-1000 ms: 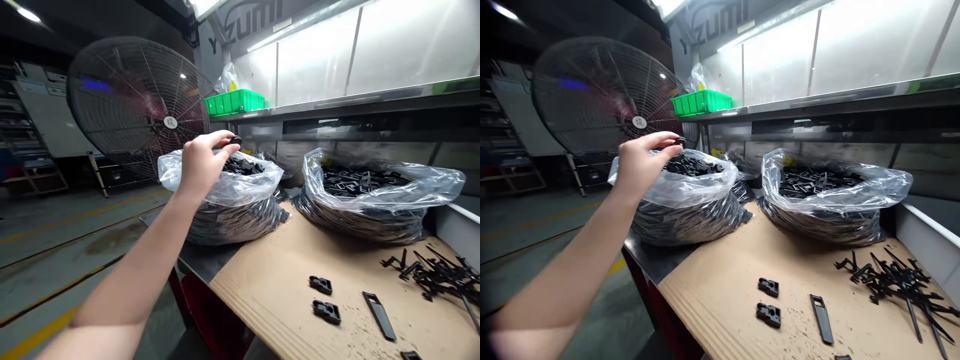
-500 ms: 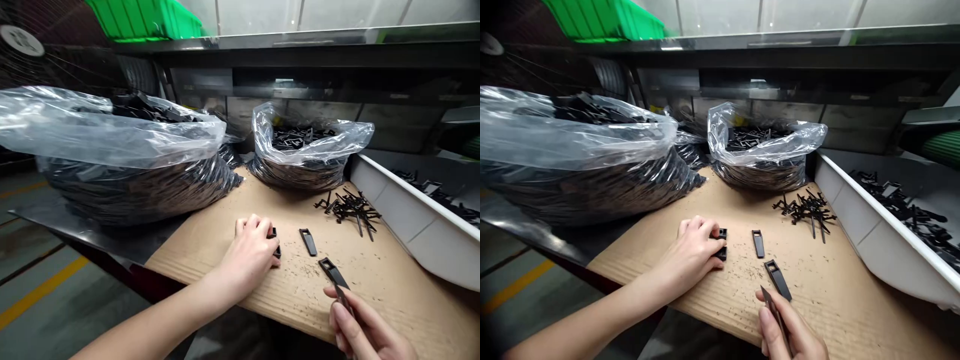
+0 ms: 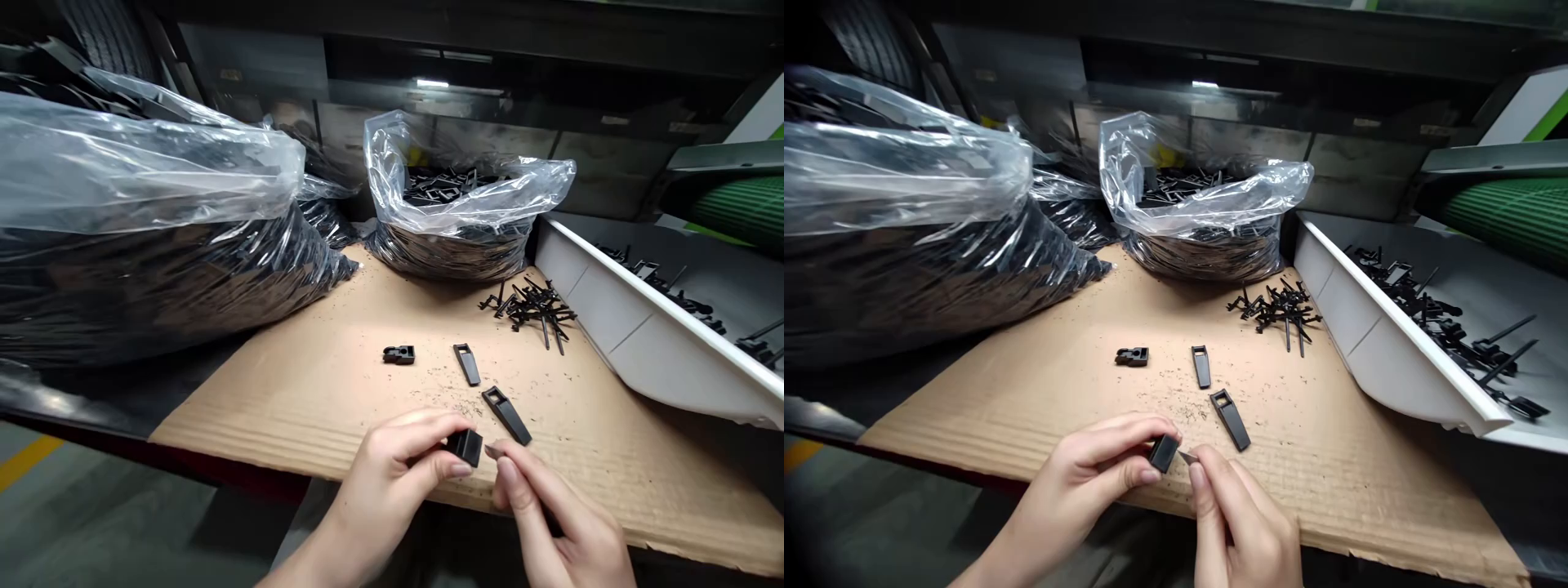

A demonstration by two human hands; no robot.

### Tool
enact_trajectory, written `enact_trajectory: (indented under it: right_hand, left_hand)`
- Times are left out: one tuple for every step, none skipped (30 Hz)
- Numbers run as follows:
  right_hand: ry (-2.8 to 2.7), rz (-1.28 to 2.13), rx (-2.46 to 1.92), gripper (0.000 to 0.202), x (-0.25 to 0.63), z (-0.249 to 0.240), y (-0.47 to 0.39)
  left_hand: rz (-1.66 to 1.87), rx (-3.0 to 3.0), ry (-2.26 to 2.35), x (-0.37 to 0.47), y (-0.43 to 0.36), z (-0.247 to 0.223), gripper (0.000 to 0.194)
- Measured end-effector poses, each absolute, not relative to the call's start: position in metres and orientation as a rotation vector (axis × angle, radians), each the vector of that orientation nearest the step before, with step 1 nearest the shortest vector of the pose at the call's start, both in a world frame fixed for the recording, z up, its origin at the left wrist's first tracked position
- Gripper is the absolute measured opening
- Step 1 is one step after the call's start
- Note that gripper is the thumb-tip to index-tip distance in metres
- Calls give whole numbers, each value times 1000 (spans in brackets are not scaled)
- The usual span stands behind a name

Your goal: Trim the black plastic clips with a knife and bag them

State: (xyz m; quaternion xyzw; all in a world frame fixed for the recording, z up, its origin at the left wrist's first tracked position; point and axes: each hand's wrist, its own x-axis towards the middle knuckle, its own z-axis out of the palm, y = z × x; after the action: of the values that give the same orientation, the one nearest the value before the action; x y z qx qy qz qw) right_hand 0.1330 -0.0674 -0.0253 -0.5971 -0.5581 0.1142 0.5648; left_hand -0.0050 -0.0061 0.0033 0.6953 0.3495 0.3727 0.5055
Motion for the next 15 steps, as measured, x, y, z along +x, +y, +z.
enact_trajectory:
  right_hand:
    - [-1337, 273, -1417, 14, 134, -26, -66]
    - [-1363, 289, -1427, 13, 136, -25, -66]
    - [-1387, 313, -1436, 13, 137, -25, -66]
    - [-1408, 341, -1443, 13, 138, -24, -66]
    - [-1423, 367, -1451, 14, 138, -23, -66]
    - [-1436, 388, -1459, 14, 138, -22, -66]
    - [-1447, 405, -1469, 14, 138, -21, -66]
    - [-1456, 419, -1480, 14, 138, -20, -66]
    - [-1465, 437, -1496, 14, 138, -19, -67]
    - [-1477, 462, -1515, 16, 138, -18, -67]
    - [-1489, 491, -1536, 19, 139, -17, -66]
    - [-1500, 525, -1557, 22, 140, -15, -66]
    - [-1509, 557, -1576, 24, 141, -14, -65]
    - [-1532, 586, -1581, 26, 142, -12, -64]
    - [-1555, 611, -1576, 27, 143, -10, -64]
  left_hand:
    - [907, 1680, 835, -4, -6, 2, 22]
    - [915, 1682, 831, -4, -5, 2, 23]
    - [921, 1687, 826, -4, -5, 1, 23]
    - [926, 1692, 818, -4, -5, 1, 23]
    - [929, 1695, 815, -5, -4, 1, 23]
    - [930, 1696, 810, -5, -4, 0, 24]
    - [929, 1692, 807, -6, -4, 0, 25]
    - [928, 1685, 807, -7, -4, -1, 27]
    - [928, 1678, 809, -7, -5, -2, 28]
    - [930, 1670, 812, -8, -5, -3, 29]
    - [933, 1663, 813, -8, -6, -4, 29]
    - [940, 1657, 811, -8, -7, -5, 29]
    - [945, 1651, 813, -8, -7, -5, 29]
    - [955, 1648, 814, -7, -8, -6, 28]
    - [966, 1645, 819, -6, -8, -6, 28]
